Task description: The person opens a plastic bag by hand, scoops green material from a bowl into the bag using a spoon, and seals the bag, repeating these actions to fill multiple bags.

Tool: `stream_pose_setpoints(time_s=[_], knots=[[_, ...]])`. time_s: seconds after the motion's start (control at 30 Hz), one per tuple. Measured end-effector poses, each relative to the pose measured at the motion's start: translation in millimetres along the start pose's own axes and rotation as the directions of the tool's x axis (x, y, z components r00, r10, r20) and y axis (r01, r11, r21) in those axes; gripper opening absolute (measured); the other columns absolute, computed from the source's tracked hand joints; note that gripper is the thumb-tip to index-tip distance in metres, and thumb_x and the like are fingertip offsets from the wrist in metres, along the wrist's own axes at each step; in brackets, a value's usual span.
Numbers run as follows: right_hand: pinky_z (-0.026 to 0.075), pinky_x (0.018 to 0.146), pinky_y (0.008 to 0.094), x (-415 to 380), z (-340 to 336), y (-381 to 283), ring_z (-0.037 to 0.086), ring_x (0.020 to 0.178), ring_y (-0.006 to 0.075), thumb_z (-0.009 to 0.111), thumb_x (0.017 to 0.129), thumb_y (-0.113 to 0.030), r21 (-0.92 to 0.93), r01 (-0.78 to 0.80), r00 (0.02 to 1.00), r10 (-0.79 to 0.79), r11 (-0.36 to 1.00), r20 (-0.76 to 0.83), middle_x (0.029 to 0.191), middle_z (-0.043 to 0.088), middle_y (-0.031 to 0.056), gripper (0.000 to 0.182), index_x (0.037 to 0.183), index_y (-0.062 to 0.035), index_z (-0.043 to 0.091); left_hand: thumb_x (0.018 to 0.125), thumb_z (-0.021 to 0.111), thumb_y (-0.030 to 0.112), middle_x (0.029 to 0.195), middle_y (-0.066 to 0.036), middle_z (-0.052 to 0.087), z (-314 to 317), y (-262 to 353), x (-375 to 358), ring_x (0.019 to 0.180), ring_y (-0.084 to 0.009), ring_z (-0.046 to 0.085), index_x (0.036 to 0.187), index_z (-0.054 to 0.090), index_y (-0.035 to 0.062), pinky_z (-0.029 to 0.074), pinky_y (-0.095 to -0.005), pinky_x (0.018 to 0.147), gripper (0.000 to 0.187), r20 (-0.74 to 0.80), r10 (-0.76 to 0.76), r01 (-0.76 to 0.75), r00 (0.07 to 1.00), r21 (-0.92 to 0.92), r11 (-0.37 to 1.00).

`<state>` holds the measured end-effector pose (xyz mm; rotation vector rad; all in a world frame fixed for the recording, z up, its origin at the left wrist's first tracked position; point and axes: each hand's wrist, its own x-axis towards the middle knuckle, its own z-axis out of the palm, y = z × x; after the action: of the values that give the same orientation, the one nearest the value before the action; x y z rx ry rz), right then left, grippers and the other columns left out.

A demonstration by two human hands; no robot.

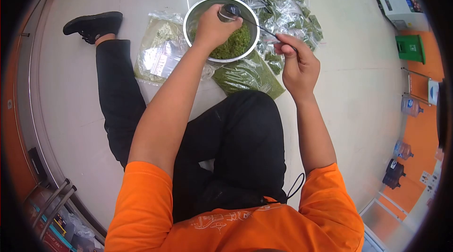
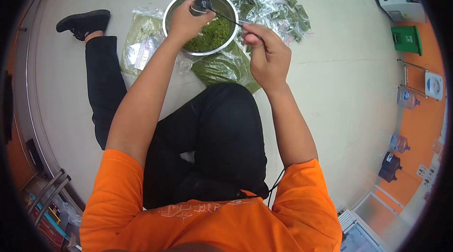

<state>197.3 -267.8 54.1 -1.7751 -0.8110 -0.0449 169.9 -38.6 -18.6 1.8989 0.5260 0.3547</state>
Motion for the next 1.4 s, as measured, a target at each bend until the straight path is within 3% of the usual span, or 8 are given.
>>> stream_pose_setpoints(time_s=[0.13,0.43,0.53,0.7,0.9,1.03,1.27,1.4], knots=[[0.055,0.077,0.0263,-1.4,0.6,-2.7,0.069,0.084,0.0145,0.058,0.102,-0.010,0.080,-0.091,0.995,0.094,0.993,-0.026,0.096,0.073,0.0112,0.020,0.113,0.0025,0.069,0.074,0.083,0.042,0.100,-0.014,0.074,4.2,-2.8,0.3,0.096,-0.0255,0.070,0.110,0.069,-0.0002,0.052,-0.0360,0.087,0.057,-0.124,0.065,-0.052,0.990,0.102,0.993],[0.053,0.078,0.0254,-0.6,-11.6,7.7,0.067,0.082,0.0125,0.059,0.103,-0.020,0.095,-0.148,0.984,0.156,0.984,-0.081,0.093,0.073,0.0105,0.029,0.116,0.0039,0.068,0.075,0.084,0.033,0.104,-0.013,0.072,6.5,2.0,-2.3,0.096,-0.0276,0.069,0.107,0.066,0.0060,0.052,-0.0374,0.089,0.045,-0.017,-0.098,0.098,0.995,0.046,0.994],[0.055,0.081,0.0273,-3.4,-14.2,12.2,0.067,0.087,0.0141,0.058,0.104,-0.022,0.167,-0.203,0.959,0.230,0.965,-0.166,0.102,0.072,0.0124,0.033,0.119,0.0059,0.066,0.076,0.085,0.033,0.097,-0.009,0.072,12.6,-3.5,-9.1,0.091,-0.0207,0.068,0.105,0.066,0.0054,0.051,-0.0346,0.086,0.044,-0.137,0.057,-0.074,0.989,-0.123,0.990],[0.056,0.083,0.0281,-13.6,-12.4,29.3,0.066,0.088,0.0144,0.054,0.106,-0.025,0.305,-0.327,0.881,0.405,0.894,-0.242,0.103,0.069,0.0131,0.038,0.123,0.0079,0.062,0.076,0.085,0.026,0.097,-0.006,0.070,21.6,-27.5,-9.9,0.095,-0.0167,0.066,0.102,0.062,0.0053,0.051,-0.0348,0.087,0.040,-0.234,0.020,-0.055,0.972,-0.144,0.988],[0.056,0.082,0.0262,-21.7,2.4,47.2,0.065,0.086,0.0128,0.055,0.105,-0.026,0.363,-0.487,0.821,0.558,0.795,-0.122,0.101,0.069,0.0117,0.038,0.123,0.0072,0.061,0.078,0.082,0.024,0.095,-0.006,0.069,15.0,-14.7,-11.4,0.098,-0.0197,0.066,0.097,0.062,0.0073,0.049,-0.0360,0.093,0.032,-0.272,0.146,-0.191,0.951,-0.148,0.970],[0.056,0.081,0.0256,-28.6,17.8,65.1,0.065,0.086,0.0133,0.056,0.105,-0.024,0.511,-0.608,0.711,0.703,0.608,0.010,0.102,0.068,0.0116,0.035,0.122,0.0069,0.060,0.077,0.082,0.032,0.116,-0.016,0.057,-9.1,-15.2,22.0,0.104,-0.0291,0.061,0.100,0.066,0.0098,0.048,-0.0374,0.095,0.036,-0.456,0.117,-0.075,0.882,0.109,0.991],[0.057,0.080,0.0255,-35.7,34.9,79.2,0.066,0.087,0.0140,0.060,0.103,-0.018,0.539,-0.686,0.633,0.767,0.489,0.111,0.105,0.067,0.0121,0.031,0.121,0.0071,0.059,0.065,0.087,0.039,0.129,-0.022,0.050,-90.0,-65.5,63.0,0.120,-0.0350,0.054,0.116,0.063,0.0070,0.046,-0.0410,0.104,0.065,-0.503,-0.137,0.087,0.854,-0.122,0.989],[0.057,0.079,0.0259,-34.9,38.4,79.6,0.066,0.090,0.0151,0.062,0.101,-0.015,0.447,-0.765,0.575,0.804,0.463,0.151,0.106,0.067,0.0120,0.029,0.121,0.0053,0.060,0.070,0.087,0.043,0.129,-0.026,0.059,-109.3,-114.9,35.2,0.116,-0.0369,0.061,0.123,0.057,-0.0079,0.050,-0.0430,0.098,0.080,-0.480,-0.080,0.235,0.874,0.271,0.934]])
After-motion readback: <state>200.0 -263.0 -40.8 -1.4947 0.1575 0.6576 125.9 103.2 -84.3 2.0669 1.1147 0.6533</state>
